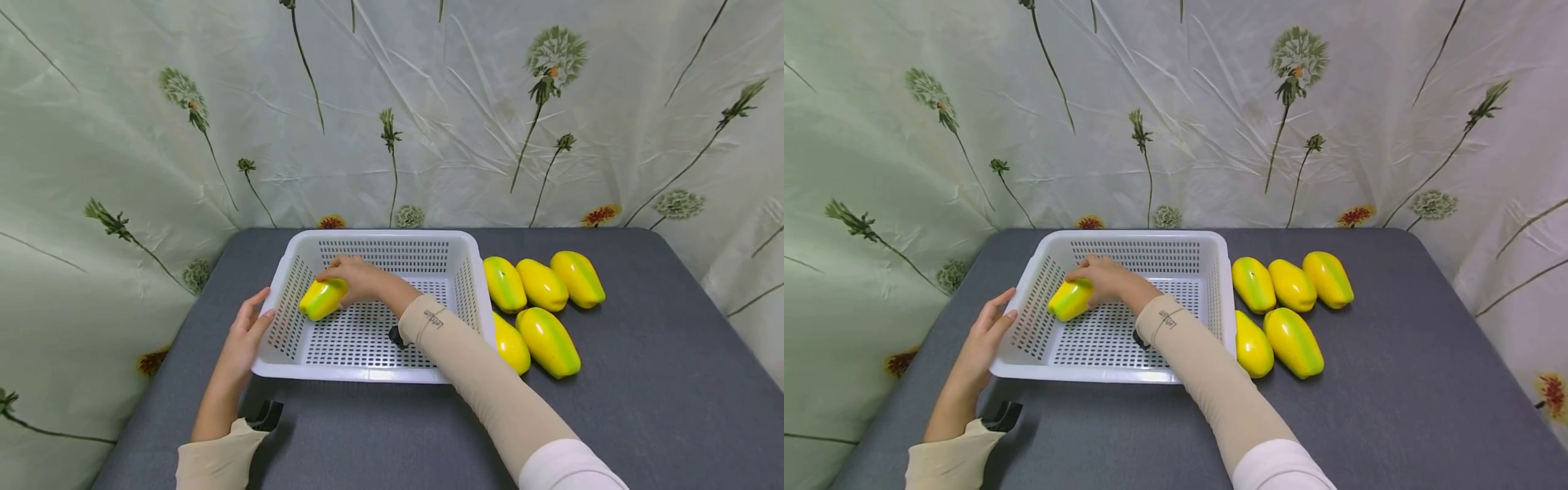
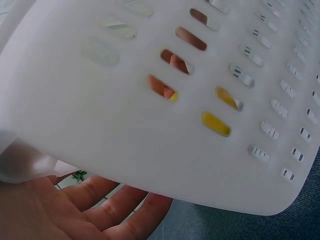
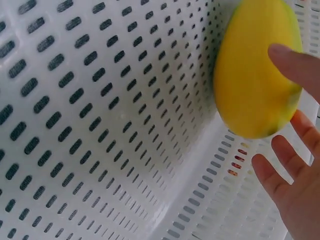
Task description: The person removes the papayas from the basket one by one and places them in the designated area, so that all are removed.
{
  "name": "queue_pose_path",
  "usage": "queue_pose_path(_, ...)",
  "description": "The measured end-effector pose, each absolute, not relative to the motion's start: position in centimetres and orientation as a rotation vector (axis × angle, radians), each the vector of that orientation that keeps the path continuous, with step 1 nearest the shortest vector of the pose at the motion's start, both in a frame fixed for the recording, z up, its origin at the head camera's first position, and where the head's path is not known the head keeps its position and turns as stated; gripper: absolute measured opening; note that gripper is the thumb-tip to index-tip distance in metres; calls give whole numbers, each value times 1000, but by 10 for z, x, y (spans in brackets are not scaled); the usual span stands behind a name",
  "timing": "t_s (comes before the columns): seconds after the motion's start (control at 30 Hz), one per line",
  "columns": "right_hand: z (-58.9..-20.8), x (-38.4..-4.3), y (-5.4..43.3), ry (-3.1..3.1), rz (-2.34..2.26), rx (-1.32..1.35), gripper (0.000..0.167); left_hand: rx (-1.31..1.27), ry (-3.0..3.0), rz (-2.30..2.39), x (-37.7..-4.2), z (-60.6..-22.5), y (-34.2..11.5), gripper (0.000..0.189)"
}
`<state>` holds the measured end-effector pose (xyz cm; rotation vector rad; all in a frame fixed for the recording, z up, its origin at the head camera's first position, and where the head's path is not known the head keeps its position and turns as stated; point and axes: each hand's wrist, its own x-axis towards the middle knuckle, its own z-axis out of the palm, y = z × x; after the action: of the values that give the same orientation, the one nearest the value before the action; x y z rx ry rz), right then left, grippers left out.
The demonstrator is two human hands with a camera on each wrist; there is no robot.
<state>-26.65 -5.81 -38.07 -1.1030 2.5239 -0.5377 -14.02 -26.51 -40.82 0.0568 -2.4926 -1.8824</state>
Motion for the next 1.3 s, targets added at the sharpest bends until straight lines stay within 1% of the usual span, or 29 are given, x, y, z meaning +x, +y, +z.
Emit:
queue_pose_path(0.47, -387, -268, -60, 2618, -460, -1234, 60, 45, -2501, -1844, -141, -409, -265, 55)
queue_pose_path(0.63, -388, -271, -58, 2581, -520, -1188, 61, 52, -2508, -1842, -141, -409, -265, 55)
queue_pose_path(0.97, -384, -272, -54, 2452, -677, -1061, 54, 54, -2502, -1859, -142, -411, -266, 56)
queue_pose_path(1.3, -380, -276, -46, 2414, -793, -1077, 51, 58, -2502, -1855, -142, -411, -266, 55)
